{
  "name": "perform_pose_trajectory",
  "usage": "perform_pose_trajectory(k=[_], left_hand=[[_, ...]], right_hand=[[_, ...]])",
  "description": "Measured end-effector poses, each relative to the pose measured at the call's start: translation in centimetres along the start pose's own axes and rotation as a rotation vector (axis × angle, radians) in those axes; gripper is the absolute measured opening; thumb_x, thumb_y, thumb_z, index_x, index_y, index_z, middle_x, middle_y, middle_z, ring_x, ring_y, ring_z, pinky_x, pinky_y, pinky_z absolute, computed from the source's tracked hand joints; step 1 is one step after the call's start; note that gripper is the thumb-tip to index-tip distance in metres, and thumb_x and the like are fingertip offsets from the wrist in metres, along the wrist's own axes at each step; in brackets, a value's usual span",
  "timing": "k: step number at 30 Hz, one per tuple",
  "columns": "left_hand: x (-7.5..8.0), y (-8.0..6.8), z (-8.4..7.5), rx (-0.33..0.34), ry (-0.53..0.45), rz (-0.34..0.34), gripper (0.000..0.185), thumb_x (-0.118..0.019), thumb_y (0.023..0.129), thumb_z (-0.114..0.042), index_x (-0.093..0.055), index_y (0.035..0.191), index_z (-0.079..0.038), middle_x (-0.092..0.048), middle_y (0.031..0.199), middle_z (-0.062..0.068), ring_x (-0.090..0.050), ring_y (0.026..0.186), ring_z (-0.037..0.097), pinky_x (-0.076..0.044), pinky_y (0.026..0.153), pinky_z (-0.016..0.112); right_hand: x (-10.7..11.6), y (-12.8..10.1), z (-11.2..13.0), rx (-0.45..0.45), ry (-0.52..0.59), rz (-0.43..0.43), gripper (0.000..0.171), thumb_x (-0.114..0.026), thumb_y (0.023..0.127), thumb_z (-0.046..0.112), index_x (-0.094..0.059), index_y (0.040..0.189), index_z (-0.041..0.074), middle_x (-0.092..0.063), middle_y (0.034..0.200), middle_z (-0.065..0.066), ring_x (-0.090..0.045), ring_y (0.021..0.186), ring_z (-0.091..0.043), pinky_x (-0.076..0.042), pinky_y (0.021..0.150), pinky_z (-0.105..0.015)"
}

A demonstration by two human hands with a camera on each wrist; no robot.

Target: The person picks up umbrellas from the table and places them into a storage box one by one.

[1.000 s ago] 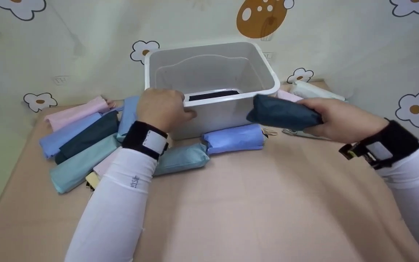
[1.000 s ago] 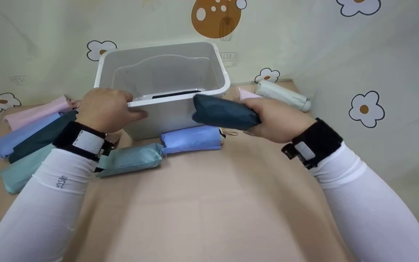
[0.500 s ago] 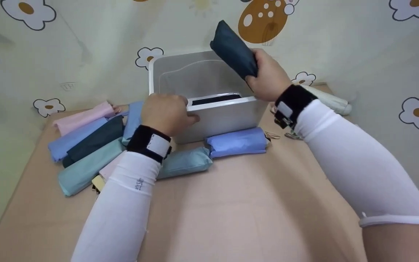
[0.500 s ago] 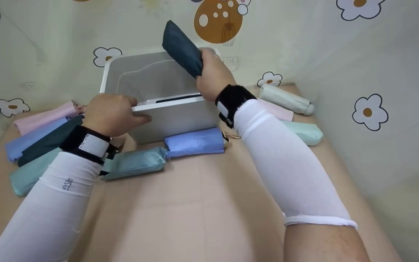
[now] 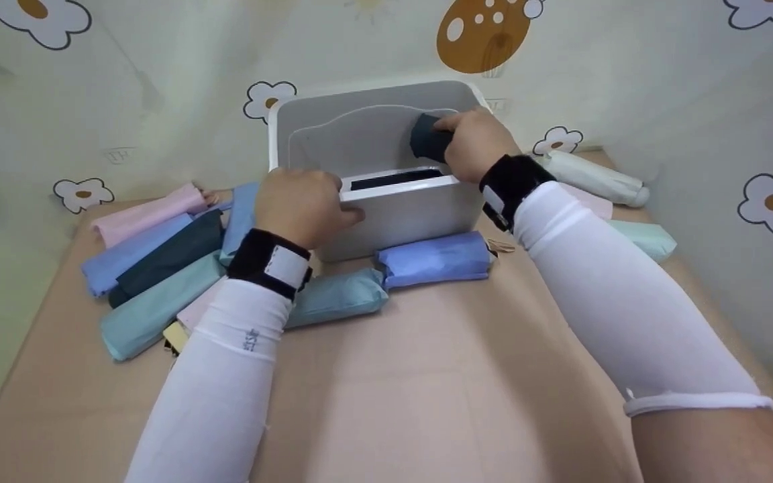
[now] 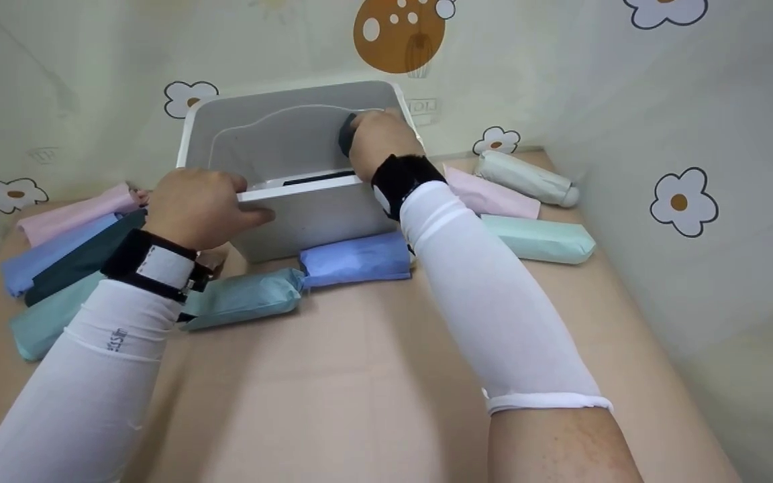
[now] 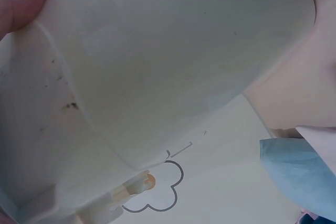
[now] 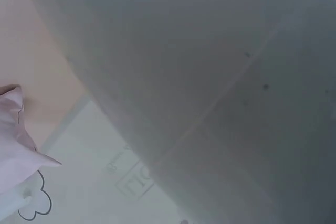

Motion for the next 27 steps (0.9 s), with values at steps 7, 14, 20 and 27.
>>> perform_pose_trajectory(k=[7,14,20,27], left_hand=[[0.2,-0.1,0.2,0.003,-0.006,-0.007,0.051,-0.071,0.091,-0.059,-0.069,0.076,-0.01,-0.063,0.063,0.004,-0.061,0.067,0.027,-0.05,0.075,0.047],[0.1,-0.1,0.1,0.006,0.003,0.004,0.052,-0.071,0.091,-0.06,-0.068,0.076,-0.01,-0.063,0.064,0.004,-0.061,0.067,0.027,-0.05,0.076,0.047],[0.1,-0.1,0.0,0.001,-0.002,0.008,0.051,-0.071,0.091,-0.059,-0.069,0.076,-0.01,-0.063,0.064,0.004,-0.06,0.067,0.027,-0.049,0.076,0.046],[0.2,-0.1,-0.2,-0.007,0.007,-0.002,0.053,-0.071,0.091,-0.06,-0.07,0.076,-0.01,-0.063,0.063,0.004,-0.06,0.066,0.026,-0.049,0.072,0.044]], right_hand=[[-0.2,0.3,0.2,-0.039,-0.046,0.031,0.057,-0.05,0.093,0.004,-0.061,0.148,0.014,-0.061,0.15,-0.016,-0.053,0.139,-0.032,-0.04,0.12,-0.045],[-0.5,0.6,0.4,-0.032,-0.114,0.057,0.053,-0.048,0.095,0.006,-0.063,0.145,0.007,-0.064,0.145,-0.019,-0.056,0.136,-0.035,-0.042,0.118,-0.045],[-0.7,0.5,0.5,-0.023,-0.154,0.078,0.05,-0.048,0.096,0.007,-0.065,0.143,0.007,-0.066,0.141,-0.02,-0.06,0.128,-0.036,-0.044,0.115,-0.046],[-1.0,0.4,0.4,-0.036,-0.159,0.117,0.05,-0.048,0.097,0.008,-0.063,0.145,0.007,-0.066,0.142,-0.019,-0.061,0.121,-0.035,-0.045,0.112,-0.046]])
Point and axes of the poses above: each hand's wrist, its own y-axis towards the middle knuckle, its own x-axis out of the back of the hand, z = x × y, the point moved 10 cm from there along y, towards the middle knuckle
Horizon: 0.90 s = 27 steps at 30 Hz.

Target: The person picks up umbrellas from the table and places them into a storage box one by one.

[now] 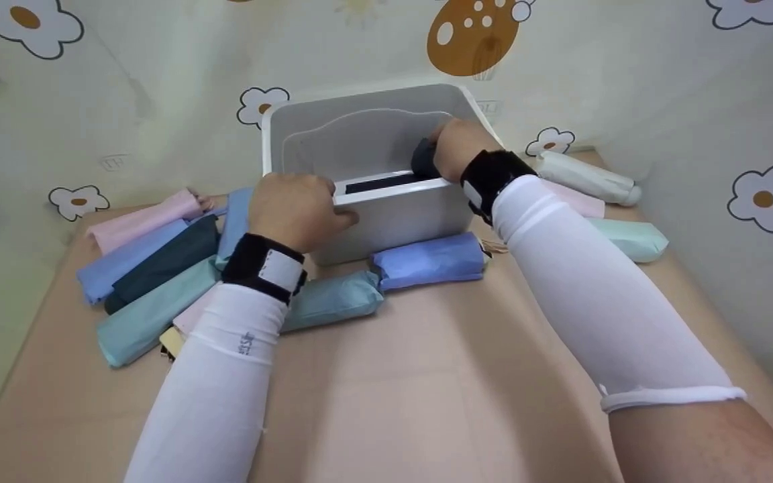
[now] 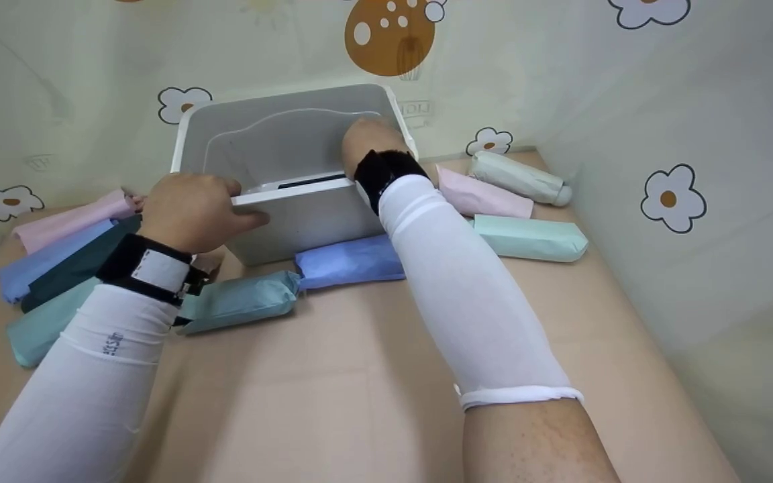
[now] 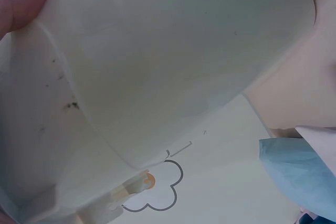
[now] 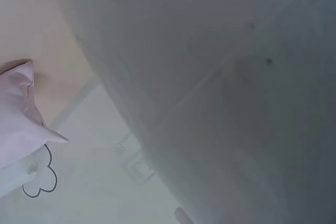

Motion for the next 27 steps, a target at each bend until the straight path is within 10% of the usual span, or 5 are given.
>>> perform_pose_trajectory(k=[16,27], left_hand=[[0.03,0.06,0.0,-0.008,0.005,-0.018,0.051,-0.072,0.09,-0.059,-0.069,0.076,-0.01,-0.062,0.062,0.004,-0.059,0.065,0.026,-0.047,0.067,0.043],[0.09,0.07,-0.03,-0.016,0.009,-0.016,0.052,-0.072,0.091,-0.059,-0.067,0.073,-0.011,-0.062,0.062,0.004,-0.06,0.065,0.026,-0.05,0.072,0.046]], right_hand=[[-0.33,-0.11,-0.07,-0.013,-0.02,0.004,0.026,-0.051,0.095,0.014,-0.075,0.099,0.005,-0.073,0.107,-0.017,-0.059,0.091,-0.032,-0.047,0.085,-0.043],[-0.37,0.07,-0.19,-0.018,0.003,0.007,0.03,-0.05,0.094,0.007,-0.079,0.102,0.004,-0.071,0.096,-0.014,-0.057,0.085,-0.029,-0.046,0.074,-0.038]])
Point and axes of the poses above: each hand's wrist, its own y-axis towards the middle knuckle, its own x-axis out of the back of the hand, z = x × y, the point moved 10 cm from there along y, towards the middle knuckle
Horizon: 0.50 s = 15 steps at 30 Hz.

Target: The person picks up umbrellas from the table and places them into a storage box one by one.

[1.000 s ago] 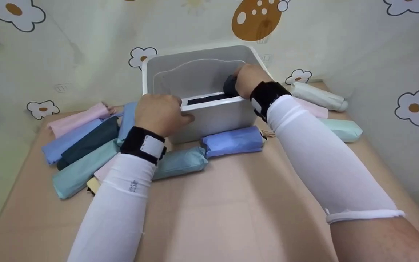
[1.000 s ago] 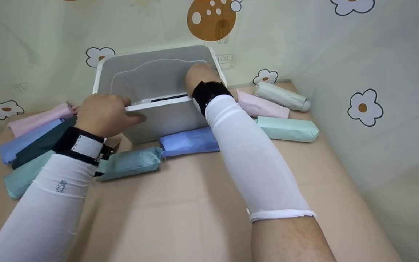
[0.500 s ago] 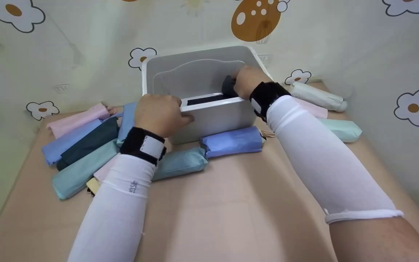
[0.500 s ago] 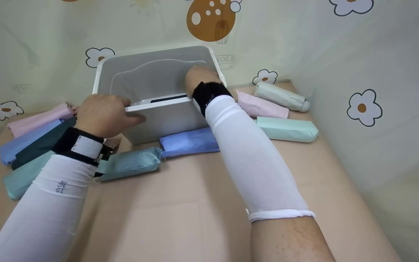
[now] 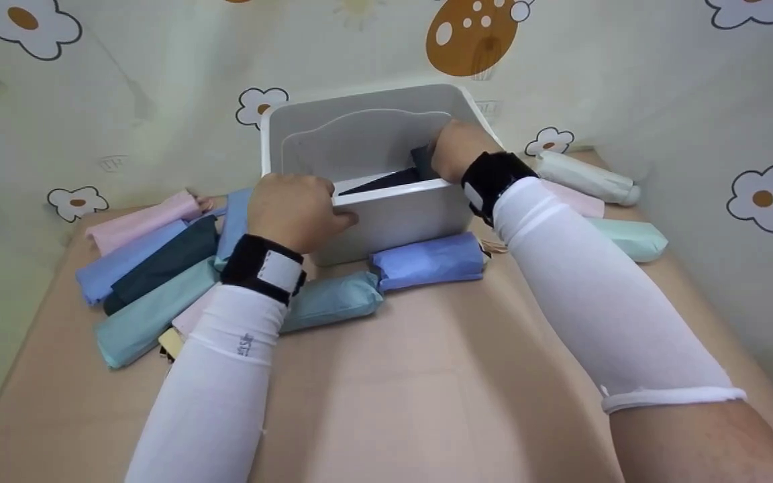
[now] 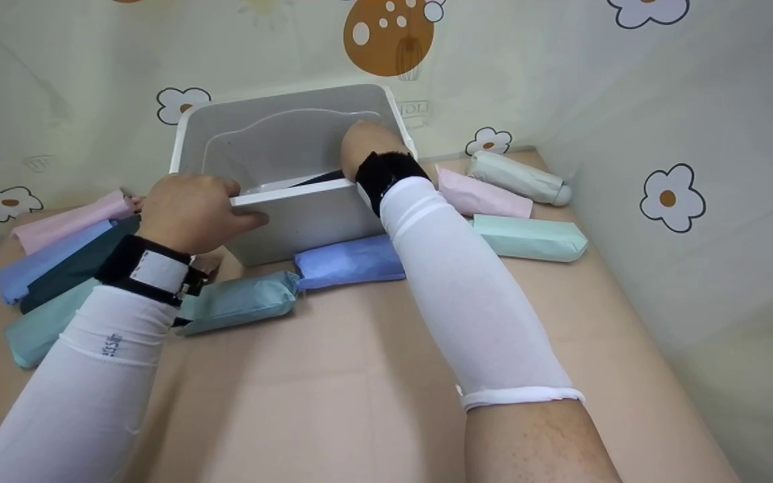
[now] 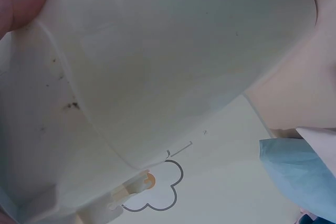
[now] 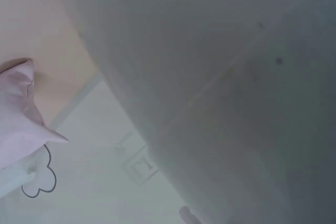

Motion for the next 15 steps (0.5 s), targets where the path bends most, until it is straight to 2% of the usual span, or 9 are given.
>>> perform_pose_trajectory(k=[1,3,5,8,12,15], left_hand=[[0.01,0.0,0.0,0.0,0.002,0.0,0.052,-0.071,0.09,-0.059,-0.066,0.073,-0.011,-0.062,0.062,0.004,-0.06,0.065,0.027,-0.05,0.072,0.046],[0.03,0.0,-0.01,0.001,0.001,-0.001,0.052,-0.071,0.09,-0.059,-0.067,0.073,-0.011,-0.062,0.062,0.004,-0.061,0.066,0.027,-0.05,0.073,0.047],[0.05,-0.01,0.0,0.001,0.0,-0.006,0.051,-0.072,0.09,-0.059,-0.068,0.074,-0.01,-0.062,0.062,0.004,-0.062,0.066,0.027,-0.051,0.073,0.047],[0.09,-0.01,-0.01,0.001,0.0,-0.015,0.051,-0.072,0.09,-0.058,-0.068,0.074,-0.01,-0.062,0.061,0.004,-0.061,0.066,0.028,-0.05,0.071,0.047],[0.16,-0.01,-0.06,-0.005,0.007,-0.026,0.051,-0.072,0.09,-0.058,-0.068,0.073,-0.01,-0.06,0.06,0.004,-0.06,0.064,0.027,-0.05,0.068,0.047],[0.17,-0.01,-0.07,-0.009,0.01,-0.025,0.051,-0.072,0.09,-0.058,-0.068,0.074,-0.01,-0.061,0.061,0.004,-0.06,0.064,0.027,-0.05,0.069,0.048]], right_hand=[[-0.03,0.03,-0.06,-0.004,0.007,-0.001,0.029,-0.05,0.094,0.006,-0.078,0.1,0.004,-0.071,0.095,-0.013,-0.058,0.085,-0.029,-0.045,0.073,-0.037],[-0.06,0.04,-0.15,-0.012,0.022,0.002,0.031,-0.051,0.095,0.007,-0.078,0.108,0.004,-0.074,0.104,-0.014,-0.061,0.091,-0.03,-0.049,0.079,-0.039],[-0.06,0.02,-0.15,-0.009,0.035,0.009,0.037,-0.051,0.096,0.007,-0.076,0.122,0.005,-0.075,0.121,-0.015,-0.065,0.104,-0.031,-0.053,0.092,-0.042],[-0.02,0.0,-0.26,-0.008,0.06,0.016,0.046,-0.05,0.097,0.009,-0.067,0.14,0.006,-0.067,0.142,-0.015,-0.063,0.126,-0.033,-0.049,0.11,-0.048],[0.21,-0.08,-0.54,-0.014,0.113,-0.013,0.048,-0.047,0.1,0.012,-0.064,0.144,0.007,-0.064,0.146,-0.015,-0.06,0.133,-0.034,-0.047,0.114,-0.048],[0.68,-0.33,-0.62,-0.002,0.156,-0.078,0.045,-0.047,0.101,0.016,-0.067,0.141,0.008,-0.067,0.143,-0.014,-0.061,0.133,-0.032,-0.047,0.114,-0.046]])
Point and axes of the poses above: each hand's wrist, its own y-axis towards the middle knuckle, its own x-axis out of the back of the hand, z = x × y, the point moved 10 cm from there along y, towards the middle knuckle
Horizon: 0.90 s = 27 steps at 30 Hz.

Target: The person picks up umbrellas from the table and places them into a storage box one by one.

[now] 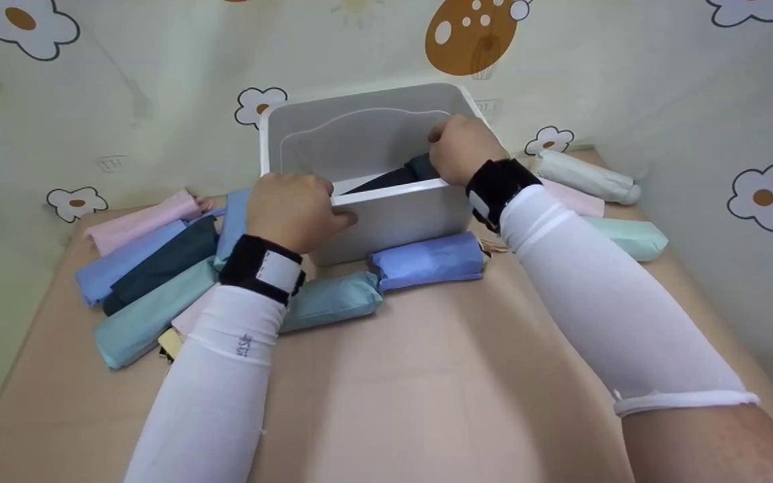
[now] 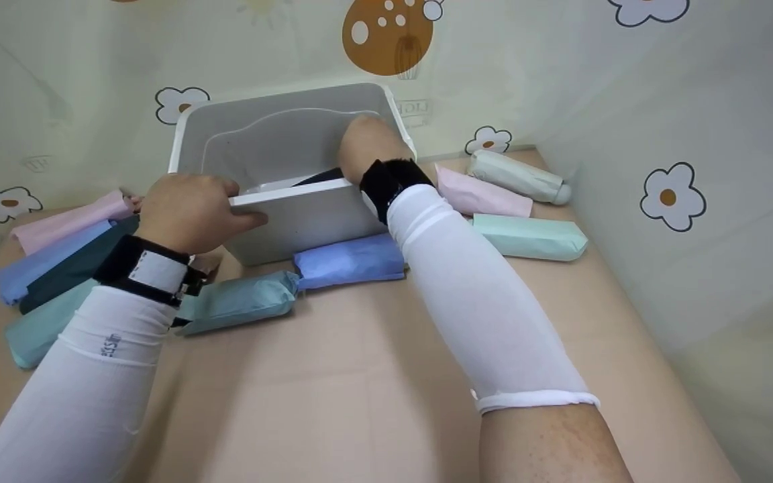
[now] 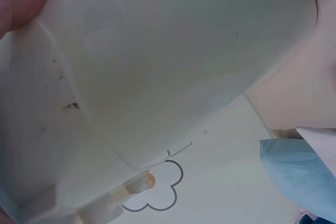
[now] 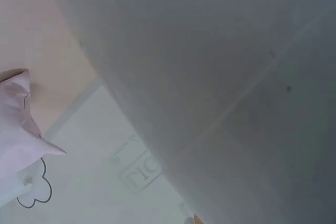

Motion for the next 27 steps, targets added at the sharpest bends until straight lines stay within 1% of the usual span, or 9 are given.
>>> perform_pose_trajectory(k=[5,10,15,18,20,22,23,25,27], left_hand=[[0.1,0.0,0.0,0.003,-0.008,0.008,0.051,-0.071,0.091,-0.058,-0.069,0.076,-0.01,-0.062,0.062,0.004,-0.061,0.065,0.028,-0.05,0.069,0.047],[0.0,-0.1,0.1,0.016,-0.013,0.028,0.051,-0.071,0.091,-0.059,-0.07,0.077,-0.01,-0.063,0.063,0.004,-0.061,0.066,0.027,-0.05,0.071,0.046],[-0.3,0.0,0.1,0.03,-0.015,0.053,0.052,-0.071,0.091,-0.06,-0.07,0.078,-0.01,-0.064,0.064,0.004,-0.062,0.068,0.027,-0.049,0.073,0.045],[-0.4,0.1,-0.2,0.03,-0.017,0.065,0.052,-0.07,0.092,-0.061,-0.071,0.081,-0.01,-0.065,0.066,0.004,-0.063,0.069,0.027,-0.05,0.075,0.046],[-0.4,0.3,-0.4,0.025,-0.017,0.064,0.052,-0.07,0.092,-0.061,-0.071,0.082,-0.01,-0.065,0.067,0.005,-0.063,0.07,0.028,-0.05,0.076,0.046],[-0.2,0.4,-0.5,0.018,-0.013,0.054,0.052,-0.07,0.092,-0.06,-0.07,0.081,-0.009,-0.065,0.067,0.005,-0.063,0.07,0.028,-0.051,0.076,0.047],[-0.2,0.4,-0.6,0.015,-0.011,0.049,0.052,-0.07,0.092,-0.06,-0.07,0.081,-0.009,-0.065,0.067,0.005,-0.063,0.07,0.029,-0.051,0.075,0.048],[-0.1,0.4,-0.7,0.014,-0.009,0.039,0.052,-0.07,0.092,-0.059,-0.069,0.08,-0.009,-0.065,0.067,0.006,-0.063,0.07,0.029,-0.051,0.074,0.048],[-0.1,0.4,-0.8,0.015,-0.002,0.035,0.052,-0.069,0.092,-0.059,-0.068,0.079,-0.009,-0.064,0.067,0.006,-0.062,0.07,0.029,-0.052,0.073,0.047]], right_hand=[[1.4,-0.9,0.2,0.073,0.136,-0.158,0.037,-0.05,0.105,0.021,-0.072,0.132,0.008,-0.074,0.128,-0.011,-0.066,0.12,-0.026,-0.051,0.107,-0.042],[3.0,-2.4,-0.6,0.157,0.376,-0.32,0.03,-0.053,0.106,0.018,-0.075,0.124,0.007,-0.07,0.112,-0.008,-0.06,0.099,-0.019,-0.05,0.088,-0.03],[4.8,-4.0,-4.3,0.15,0.549,-0.455,0.026,-0.055,0.107,0.017,-0.075,0.12,0.006,-0.062,0.103,0.0,-0.055,0.091,-0.011,-0.045,0.08,-0.023],[6.1,-5.3,-7.5,0.128,0.553,-0.549,0.026,-0.054,0.106,0.014,-0.073,0.12,0.003,-0.06,0.102,0.004,-0.054,0.091,-0.008,-0.043,0.083,-0.021],[6.8,-6.0,-9.9,0.101,0.529,-0.591,0.028,-0.052,0.106,0.013,-0.071,0.122,0.001,-0.06,0.105,0.002,-0.055,0.093,-0.009,-0.044,0.086,-0.022],[7.2,-6.3,-12.1,0.073,0.449,-0.573,0.03,-0.05,0.105,0.012,-0.069,0.125,-0.001,-0.064,0.114,-0.006,-0.058,0.103,-0.016,-0.045,0.094,-0.028],[7.1,-6.3,-13.2,0.05,0.39,-0.527,0.033,-0.049,0.104,0.012,-0.068,0.127,-0.001,-0.064,0.121,-0.011,-0.059,0.111,-0.021,-0.046,0.1,-0.033],[6.2,-6.0,-15.4,0.006,0.248,-0.391,0.039,-0.049,0.104,0.015,-0.063,0.136,-0.002,-0.06,0.137,-0.023,-0.054,0.13,-0.036,-0.042,0.111,-0.048],[4.6,-5.8,-17.6,-0.036,0.091,-0.212,0.049,-0.051,0.103,0.02,-0.054,0.146,-0.004,-0.048,0.152,-0.031,-0.04,0.143,-0.051,-0.033,0.118,-0.063]])
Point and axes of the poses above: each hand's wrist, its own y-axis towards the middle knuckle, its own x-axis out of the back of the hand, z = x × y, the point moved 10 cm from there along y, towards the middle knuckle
